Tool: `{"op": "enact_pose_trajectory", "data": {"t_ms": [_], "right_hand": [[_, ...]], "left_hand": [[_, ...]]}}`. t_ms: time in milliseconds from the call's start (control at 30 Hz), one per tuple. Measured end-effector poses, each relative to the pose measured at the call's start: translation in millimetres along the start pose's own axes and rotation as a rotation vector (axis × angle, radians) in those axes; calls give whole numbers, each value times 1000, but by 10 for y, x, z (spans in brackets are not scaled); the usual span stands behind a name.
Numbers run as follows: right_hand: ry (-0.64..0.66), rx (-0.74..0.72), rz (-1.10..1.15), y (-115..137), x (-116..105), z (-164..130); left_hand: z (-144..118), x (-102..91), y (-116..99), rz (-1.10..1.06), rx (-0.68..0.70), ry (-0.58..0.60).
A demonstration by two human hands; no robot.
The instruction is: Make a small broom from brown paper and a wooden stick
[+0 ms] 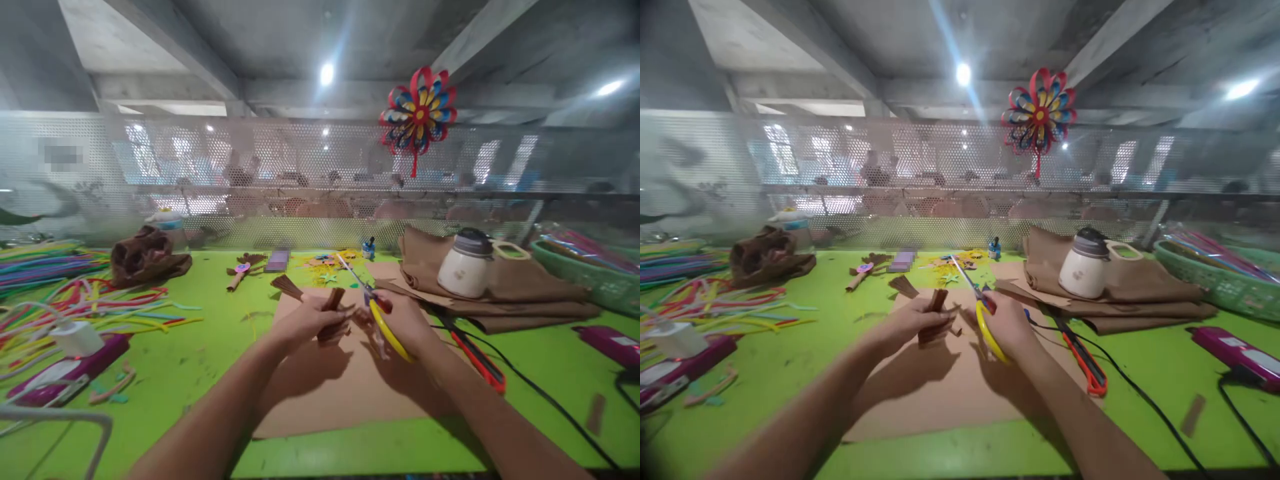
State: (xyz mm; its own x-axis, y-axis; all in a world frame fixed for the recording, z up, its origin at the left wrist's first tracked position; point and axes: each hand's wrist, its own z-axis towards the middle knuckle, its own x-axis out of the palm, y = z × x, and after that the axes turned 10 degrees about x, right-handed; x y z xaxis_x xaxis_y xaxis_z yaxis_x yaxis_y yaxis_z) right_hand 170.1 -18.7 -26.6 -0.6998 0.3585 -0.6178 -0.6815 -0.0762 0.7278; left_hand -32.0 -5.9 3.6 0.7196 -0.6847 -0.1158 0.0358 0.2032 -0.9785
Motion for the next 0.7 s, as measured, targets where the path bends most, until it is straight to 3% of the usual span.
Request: {"op": "enact_pose_trajectory", "data": {"t_ms": [100, 300, 367, 500, 700], "right_hand": [[-48, -29, 29, -68, -31, 92], [-49, -34, 36, -137, -12, 160], [-40, -24, 16, -136, 8, 140], [-14, 3, 52, -82, 53, 49], [109, 45, 386, 163, 90, -135]], "left_hand": [[-36, 18, 41, 248, -109, 120], [8, -48, 113, 686, -103, 186], [38, -112, 111, 719, -65, 94], [83, -217, 102, 696, 32, -218], [52, -165, 92, 552, 68, -324]]}}
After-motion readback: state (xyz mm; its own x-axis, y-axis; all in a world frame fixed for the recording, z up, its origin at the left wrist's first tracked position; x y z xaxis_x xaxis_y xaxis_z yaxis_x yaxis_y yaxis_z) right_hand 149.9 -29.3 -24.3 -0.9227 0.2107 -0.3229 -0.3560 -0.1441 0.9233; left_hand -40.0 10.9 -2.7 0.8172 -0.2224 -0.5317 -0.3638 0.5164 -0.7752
